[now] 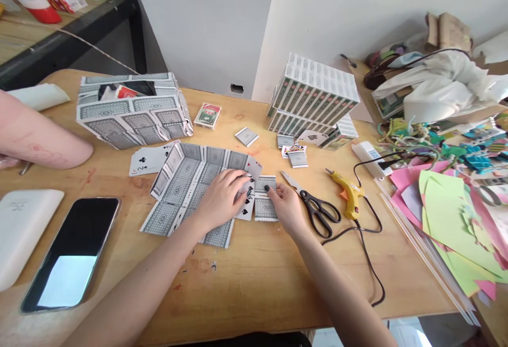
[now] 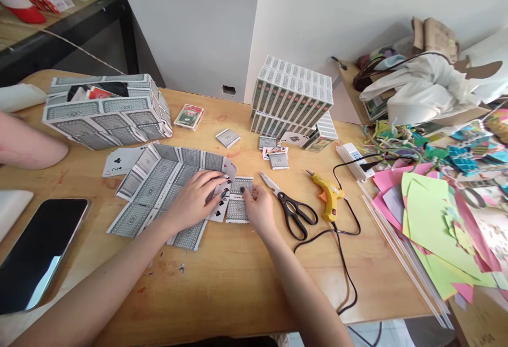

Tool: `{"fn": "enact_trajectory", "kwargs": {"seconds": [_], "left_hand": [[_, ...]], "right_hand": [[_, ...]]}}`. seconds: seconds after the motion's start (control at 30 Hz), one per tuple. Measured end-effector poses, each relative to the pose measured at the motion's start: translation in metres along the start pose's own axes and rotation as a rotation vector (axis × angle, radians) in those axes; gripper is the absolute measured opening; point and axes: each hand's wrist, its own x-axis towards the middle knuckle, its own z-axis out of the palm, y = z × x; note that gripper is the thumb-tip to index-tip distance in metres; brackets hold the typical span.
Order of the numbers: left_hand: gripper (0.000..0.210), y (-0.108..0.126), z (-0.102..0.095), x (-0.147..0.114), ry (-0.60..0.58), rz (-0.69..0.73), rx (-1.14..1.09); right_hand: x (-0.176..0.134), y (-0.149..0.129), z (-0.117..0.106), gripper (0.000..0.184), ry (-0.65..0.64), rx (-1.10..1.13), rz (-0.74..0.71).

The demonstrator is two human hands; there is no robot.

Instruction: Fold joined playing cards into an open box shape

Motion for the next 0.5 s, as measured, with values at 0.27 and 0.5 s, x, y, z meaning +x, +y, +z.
{"fn": "enact_trajectory", "kwargs": {"seconds": [0.27,0.5], "left_hand": [[0.030,0.0000,0.0002,-0.0005,0.001,-0.005,-0.002],[0.030,-0.0017,0.0009,0.0000,-0.018,-0.010,0.025]], "right_hand": [[-0.0006,-0.0036,0.0012,0.034,0.017,-0.031,-0.024],[-0.0064,-0.0008,0.0082,0.030,0.166,-0.217,-0.119]]}}
